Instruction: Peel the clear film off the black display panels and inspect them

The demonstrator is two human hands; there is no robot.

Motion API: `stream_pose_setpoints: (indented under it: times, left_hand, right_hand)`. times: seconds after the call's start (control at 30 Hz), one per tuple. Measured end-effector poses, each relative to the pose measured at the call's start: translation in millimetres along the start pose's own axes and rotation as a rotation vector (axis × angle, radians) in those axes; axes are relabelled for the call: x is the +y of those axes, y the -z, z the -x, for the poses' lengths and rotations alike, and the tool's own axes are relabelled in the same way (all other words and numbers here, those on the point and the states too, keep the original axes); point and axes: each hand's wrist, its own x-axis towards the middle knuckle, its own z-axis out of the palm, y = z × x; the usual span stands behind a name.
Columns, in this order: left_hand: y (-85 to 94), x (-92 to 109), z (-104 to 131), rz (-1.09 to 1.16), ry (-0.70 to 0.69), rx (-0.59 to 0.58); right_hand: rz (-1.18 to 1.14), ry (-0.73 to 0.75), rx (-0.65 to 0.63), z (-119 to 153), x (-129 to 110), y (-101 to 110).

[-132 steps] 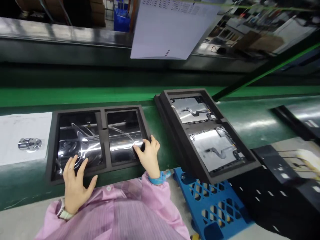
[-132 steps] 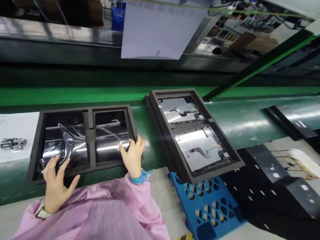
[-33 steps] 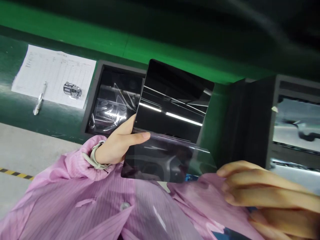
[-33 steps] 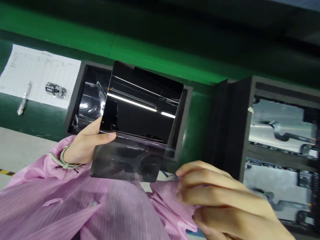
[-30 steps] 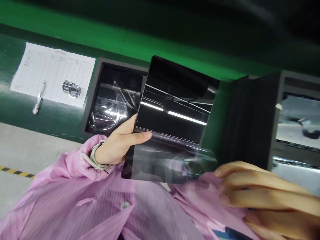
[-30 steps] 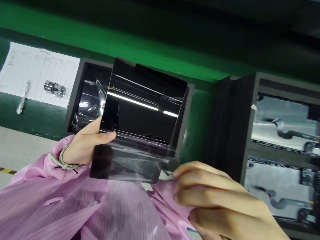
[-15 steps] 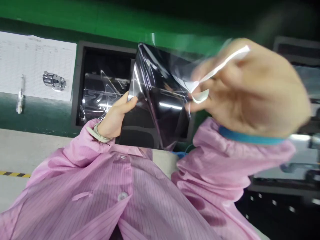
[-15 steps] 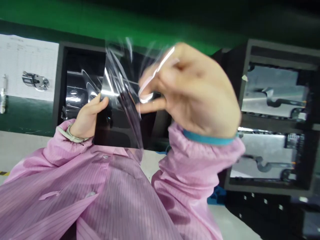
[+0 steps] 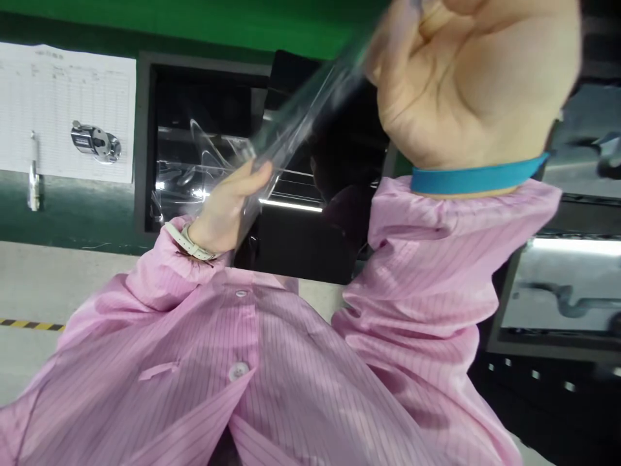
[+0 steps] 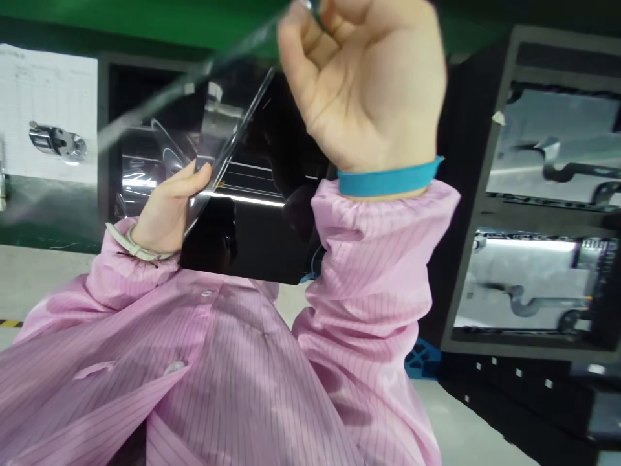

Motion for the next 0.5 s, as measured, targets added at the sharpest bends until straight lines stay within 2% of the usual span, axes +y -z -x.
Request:
stream_pose_setpoints:
  times: [0.07,0.17,0.23,0.3,0.37,0.43,0.5]
  left_hand:
    - [-1.5,1.9,0.6,0.084,0.074,-0.020]
    - [-8.1,2.0,-3.9,0.124,0.069,-0.085]
    - [-18.3,-1.9,-14.6,0.126,0.036,-0.115]
    - [-33.9,-9.2,-31.3,0.136,-0.009,-0.079]
    - [-51.6,-19.5,-49.8,0.132,-0.072,-0.064]
    - [-65.1,-31.3,-65.1,0.072,-0.118,-0.074]
    - [-69.6,-42.6,-74.3,-0.002,-0.153,-0.062]
  right_hand:
    - [0.061,0.006,-0.030,13.0,-2.4,14.3]
    - [0.268,0.146,-0.074,27.3,3.4,50.8]
    - [0.472,0.232,0.032,36.5,13.2,81.2]
    - [0.739,0.243,0.269,48.3,27.7,109.5]
    - [0.937,0.310,0.473,63.7,46.8,129.2]
    - [1.002,0.457,0.520,82.2,69.6,136.7]
    - [1.086,0.627,0.419,101.6,94.9,133.1]
